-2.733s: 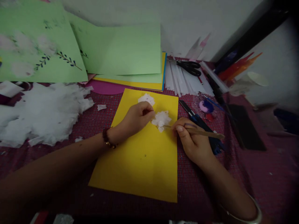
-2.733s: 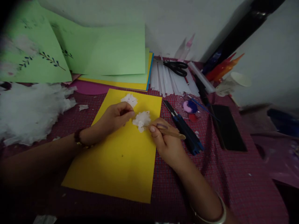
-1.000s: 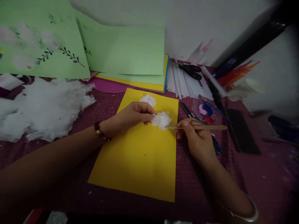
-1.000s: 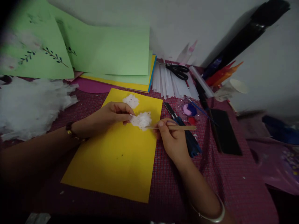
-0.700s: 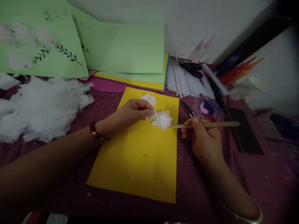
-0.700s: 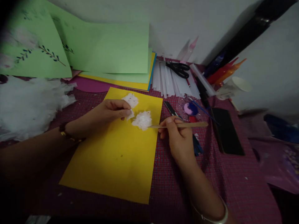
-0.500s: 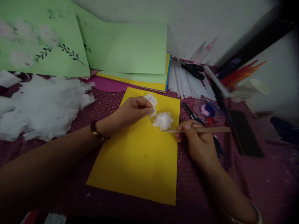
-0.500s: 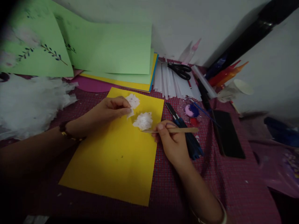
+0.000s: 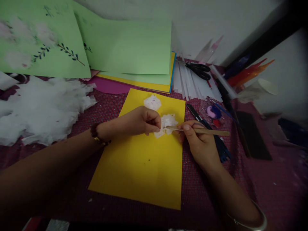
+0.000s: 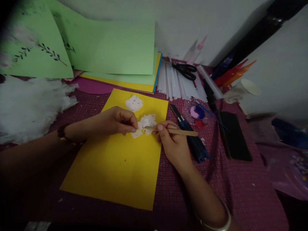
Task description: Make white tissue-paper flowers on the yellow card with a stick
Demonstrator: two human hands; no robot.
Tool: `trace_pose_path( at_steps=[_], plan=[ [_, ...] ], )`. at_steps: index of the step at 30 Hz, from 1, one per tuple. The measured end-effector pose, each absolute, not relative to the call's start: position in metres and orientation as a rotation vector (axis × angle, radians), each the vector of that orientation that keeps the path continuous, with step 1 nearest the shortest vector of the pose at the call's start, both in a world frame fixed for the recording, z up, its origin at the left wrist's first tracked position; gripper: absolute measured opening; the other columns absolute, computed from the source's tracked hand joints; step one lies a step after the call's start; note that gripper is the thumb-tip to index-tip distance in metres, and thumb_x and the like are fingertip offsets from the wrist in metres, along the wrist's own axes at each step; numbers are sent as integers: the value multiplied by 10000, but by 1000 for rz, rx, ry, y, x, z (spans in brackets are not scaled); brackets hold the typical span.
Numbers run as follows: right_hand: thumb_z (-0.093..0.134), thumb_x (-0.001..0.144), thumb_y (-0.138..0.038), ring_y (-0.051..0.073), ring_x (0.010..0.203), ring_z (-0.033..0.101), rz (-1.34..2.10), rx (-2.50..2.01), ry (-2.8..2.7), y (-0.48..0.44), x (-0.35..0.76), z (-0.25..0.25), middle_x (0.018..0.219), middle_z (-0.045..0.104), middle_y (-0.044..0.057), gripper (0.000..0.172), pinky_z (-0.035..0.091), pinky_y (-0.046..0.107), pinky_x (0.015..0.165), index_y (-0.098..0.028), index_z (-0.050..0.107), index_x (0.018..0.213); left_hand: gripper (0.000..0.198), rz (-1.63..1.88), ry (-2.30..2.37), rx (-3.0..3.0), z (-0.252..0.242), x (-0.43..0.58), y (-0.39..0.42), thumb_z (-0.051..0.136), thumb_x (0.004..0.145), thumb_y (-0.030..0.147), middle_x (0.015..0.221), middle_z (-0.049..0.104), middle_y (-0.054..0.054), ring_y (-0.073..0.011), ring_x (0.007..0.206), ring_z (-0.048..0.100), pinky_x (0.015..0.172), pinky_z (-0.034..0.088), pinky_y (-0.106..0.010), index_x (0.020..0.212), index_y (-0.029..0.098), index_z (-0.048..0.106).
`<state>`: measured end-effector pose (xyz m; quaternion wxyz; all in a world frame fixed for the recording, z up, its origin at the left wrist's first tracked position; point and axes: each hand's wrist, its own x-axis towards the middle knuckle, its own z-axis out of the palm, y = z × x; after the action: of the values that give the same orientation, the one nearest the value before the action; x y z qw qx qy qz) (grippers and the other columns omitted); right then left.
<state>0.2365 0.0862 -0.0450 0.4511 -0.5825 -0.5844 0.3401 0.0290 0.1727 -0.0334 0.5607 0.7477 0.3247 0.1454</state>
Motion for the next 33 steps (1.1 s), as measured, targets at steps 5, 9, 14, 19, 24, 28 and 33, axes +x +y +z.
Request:
trace_pose_path(
  at_steps=[5,9,14,19,24,28,33],
  plan=[
    [533,915,-347,124,587,555,844,-1447,-1454,87,234,-43,702,594,2,228,463,276,526,-234,621,738,62,464,859,1935,-32,40,162,620,701,170,663,653,11,-72,604,538,552,383,-179,695,146,676],
    [532,914,-352,141,566,551,851,-1429,-1326,85,238,-45,678,590,8,217,461,301,529,-233,617,754,75,530,932,1930,-35,50,158,604,725,167,622,635,14,-75,579,521,538,364,-189,690,141,665],
    [490,930,-327,155,556,529,788,-1315,-1159,77,241,-46,654,544,5,242,422,315,504,-254,570,714,62,567,947,1879,-42,54,161,612,712,153,591,611,24,-61,542,494,512,346,-182,665,132,646],
    [460,945,-276,158,612,533,768,-1314,-1442,72,235,-40,679,545,9,245,416,323,556,-244,584,735,56,581,929,1844,-45,56,161,603,702,128,605,622,22,-61,558,509,527,367,-176,664,128,645],
    [454,943,-264,184,668,547,682,-1354,-1652,72,235,-41,701,561,20,214,412,338,588,-259,566,760,73,583,912,1844,-45,60,161,590,704,103,591,601,28,-57,557,497,527,357,-176,644,122,626],
    [451,940,-244,184,668,548,591,-1389,-1783,72,236,-42,709,561,20,192,420,336,597,-255,549,776,66,630,915,1776,-44,61,162,584,726,123,605,579,33,-57,562,484,533,357,-177,666,122,609],
    [434,937,-194,176,747,589,414,-1341,-2027,69,232,-39,809,596,39,142,464,312,641,-234,554,872,117,752,990,1626,-44,50,164,564,793,215,643,545,27,-61,583,450,535,346,-181,733,124,605]
  ],
)
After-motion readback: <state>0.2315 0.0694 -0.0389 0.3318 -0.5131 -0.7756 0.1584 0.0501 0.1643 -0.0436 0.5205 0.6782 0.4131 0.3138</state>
